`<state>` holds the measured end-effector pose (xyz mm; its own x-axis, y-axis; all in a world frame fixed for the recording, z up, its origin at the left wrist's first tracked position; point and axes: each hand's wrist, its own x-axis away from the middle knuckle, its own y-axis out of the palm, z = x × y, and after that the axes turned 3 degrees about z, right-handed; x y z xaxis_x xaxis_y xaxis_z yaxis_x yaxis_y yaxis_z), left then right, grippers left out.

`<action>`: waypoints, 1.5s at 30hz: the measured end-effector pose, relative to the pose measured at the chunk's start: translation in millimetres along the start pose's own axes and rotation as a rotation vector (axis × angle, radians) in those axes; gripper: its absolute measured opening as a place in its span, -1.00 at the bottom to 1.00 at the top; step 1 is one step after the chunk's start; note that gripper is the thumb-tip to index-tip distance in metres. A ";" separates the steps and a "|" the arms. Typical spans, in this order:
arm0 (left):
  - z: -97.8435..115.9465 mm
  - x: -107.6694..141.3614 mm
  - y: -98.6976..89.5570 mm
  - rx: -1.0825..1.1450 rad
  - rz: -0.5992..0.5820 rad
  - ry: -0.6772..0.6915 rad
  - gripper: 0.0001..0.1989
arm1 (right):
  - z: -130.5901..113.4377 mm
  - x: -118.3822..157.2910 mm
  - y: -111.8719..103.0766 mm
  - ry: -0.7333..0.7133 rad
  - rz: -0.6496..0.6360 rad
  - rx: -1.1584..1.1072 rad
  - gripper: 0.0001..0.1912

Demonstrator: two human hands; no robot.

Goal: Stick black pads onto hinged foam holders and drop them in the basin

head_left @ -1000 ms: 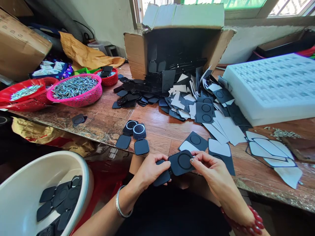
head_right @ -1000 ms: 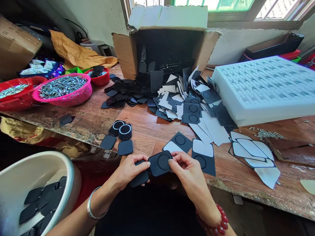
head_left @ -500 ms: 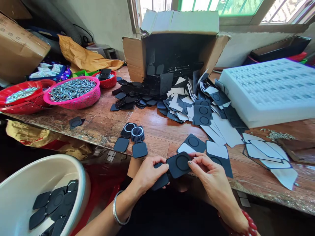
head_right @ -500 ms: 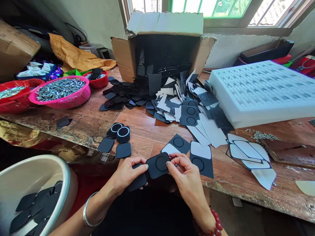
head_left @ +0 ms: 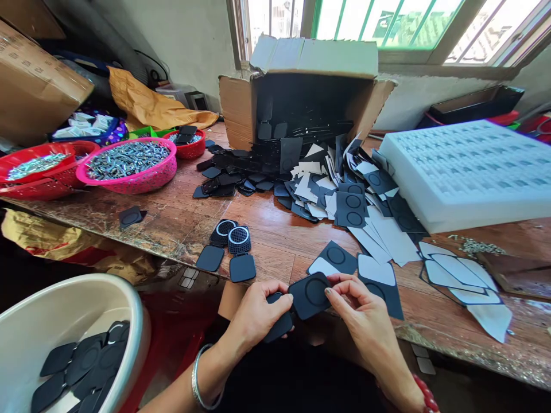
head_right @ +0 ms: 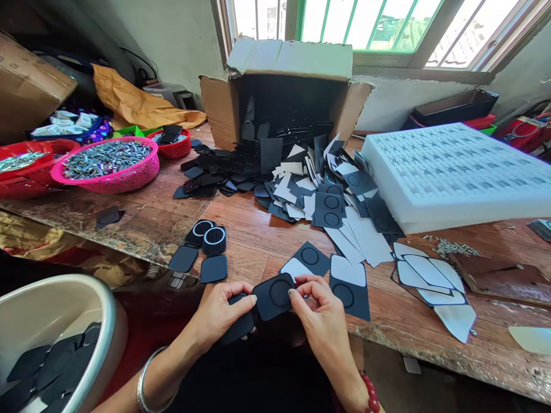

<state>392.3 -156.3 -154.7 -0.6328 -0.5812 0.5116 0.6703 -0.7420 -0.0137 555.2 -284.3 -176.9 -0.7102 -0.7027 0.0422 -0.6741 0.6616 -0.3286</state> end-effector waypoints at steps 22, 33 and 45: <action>-9.8 5.8 -1.0 0.074 -0.029 0.096 -0.66 | -18.4 -3.2 -2.9 -0.119 -0.030 0.379 -0.54; -31.7 26.2 -2.3 0.171 -0.216 0.004 -0.37 | -9.9 17.6 38.3 0.157 -0.117 -0.139 -0.47; -50.0 45.7 -15.4 0.278 -0.206 0.065 -0.31 | -24.2 31.2 59.7 0.132 -0.235 -0.149 -0.45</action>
<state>333.7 -188.1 -174.0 -0.7829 -0.4560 0.4232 0.6006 -0.7313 0.3232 487.9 -260.4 -172.3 -0.5448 -0.8076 0.2259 -0.8386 0.5228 -0.1534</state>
